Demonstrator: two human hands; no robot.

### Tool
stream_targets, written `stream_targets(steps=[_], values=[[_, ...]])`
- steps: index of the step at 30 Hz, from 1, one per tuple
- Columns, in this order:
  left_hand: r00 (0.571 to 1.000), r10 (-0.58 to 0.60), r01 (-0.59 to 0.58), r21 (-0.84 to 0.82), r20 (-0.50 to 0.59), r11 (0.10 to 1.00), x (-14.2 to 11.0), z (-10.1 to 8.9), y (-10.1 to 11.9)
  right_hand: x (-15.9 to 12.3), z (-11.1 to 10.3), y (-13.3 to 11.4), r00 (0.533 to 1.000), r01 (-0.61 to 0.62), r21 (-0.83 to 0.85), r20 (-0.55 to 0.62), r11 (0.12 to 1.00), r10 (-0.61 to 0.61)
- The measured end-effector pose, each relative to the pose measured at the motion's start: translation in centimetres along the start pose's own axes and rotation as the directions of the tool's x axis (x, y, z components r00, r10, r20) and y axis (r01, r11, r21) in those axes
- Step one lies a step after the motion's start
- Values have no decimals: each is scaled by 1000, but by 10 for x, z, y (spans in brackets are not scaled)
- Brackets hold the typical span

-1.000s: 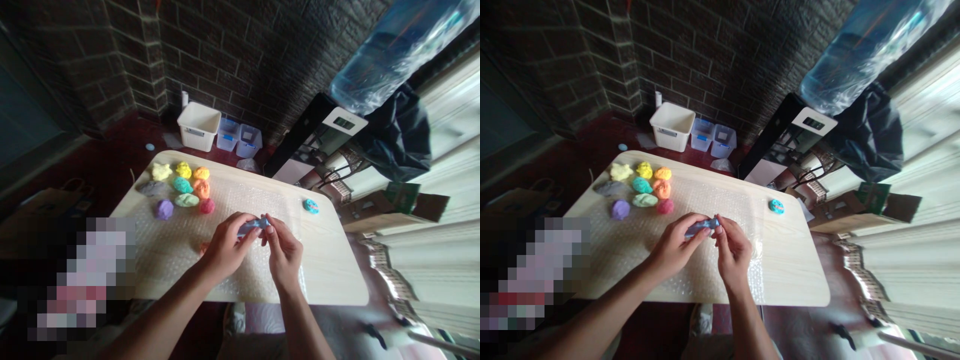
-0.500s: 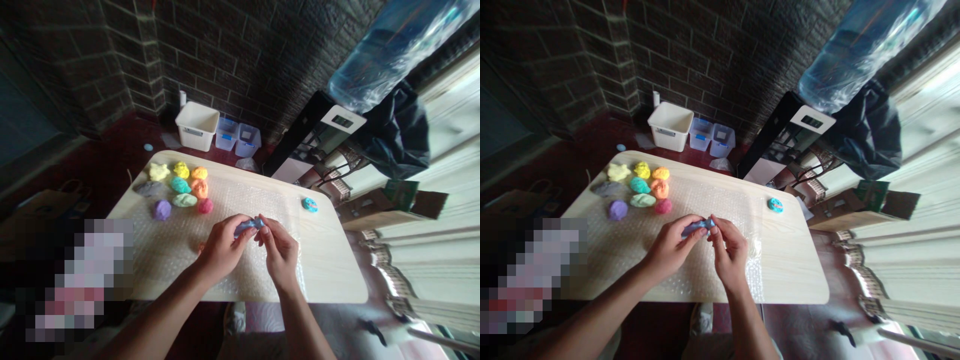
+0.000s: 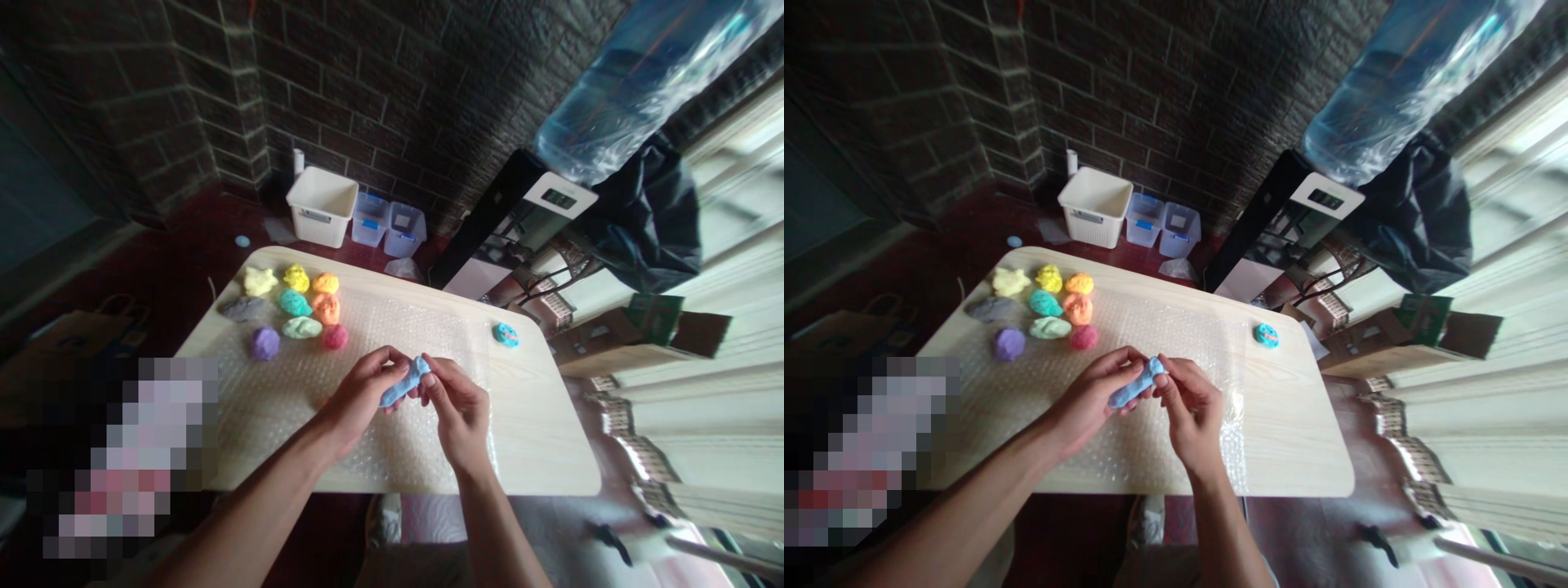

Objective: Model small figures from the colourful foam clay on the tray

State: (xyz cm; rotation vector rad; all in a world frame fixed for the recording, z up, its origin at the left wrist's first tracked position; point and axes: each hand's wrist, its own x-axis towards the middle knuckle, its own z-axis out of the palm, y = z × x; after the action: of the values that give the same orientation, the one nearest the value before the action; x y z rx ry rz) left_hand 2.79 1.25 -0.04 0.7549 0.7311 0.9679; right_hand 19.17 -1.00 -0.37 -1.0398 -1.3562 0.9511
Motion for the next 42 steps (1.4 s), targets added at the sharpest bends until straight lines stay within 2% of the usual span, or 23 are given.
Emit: stream_targets(steps=[7,13,18,20,22,24,27,30,34,38,42], values=[[998,-23,20,56,63,998,0,1,0,1,-1,5,998,-47,67,-40,997,49],[983,91,-126,224,159,966,1,5,-1,4,-6,12,978,-124,171,-148,977,150],[964,181,-231,273,197,934,4,1,-7,6,-9,8,981,-164,170,-72,972,178],[955,251,-290,332,157,898,5,-1,-10,6,-7,7,983,-158,146,-67,977,169],[953,291,-301,373,85,878,5,-1,-12,6,-4,7,983,-147,116,-96,982,158],[964,262,-259,376,43,890,2,0,-13,4,1,7,981,-148,84,-116,985,157],[984,173,-177,371,42,912,-1,4,-13,2,7,8,978,-176,57,-106,983,182],[985,171,-162,415,16,895,-3,5,-14,0,9,8,978,-180,41,-104,983,183],[978,197,-137,480,-76,866,-2,5,-12,3,5,8,971,-158,116,-163,981,175],[976,204,-139,501,-77,854,-2,3,-9,6,0,10,944,-160,228,-249,960,217],[968,207,-109,499,-145,860,-1,1,-10,7,1,10,937,-170,248,-260,954,235]])
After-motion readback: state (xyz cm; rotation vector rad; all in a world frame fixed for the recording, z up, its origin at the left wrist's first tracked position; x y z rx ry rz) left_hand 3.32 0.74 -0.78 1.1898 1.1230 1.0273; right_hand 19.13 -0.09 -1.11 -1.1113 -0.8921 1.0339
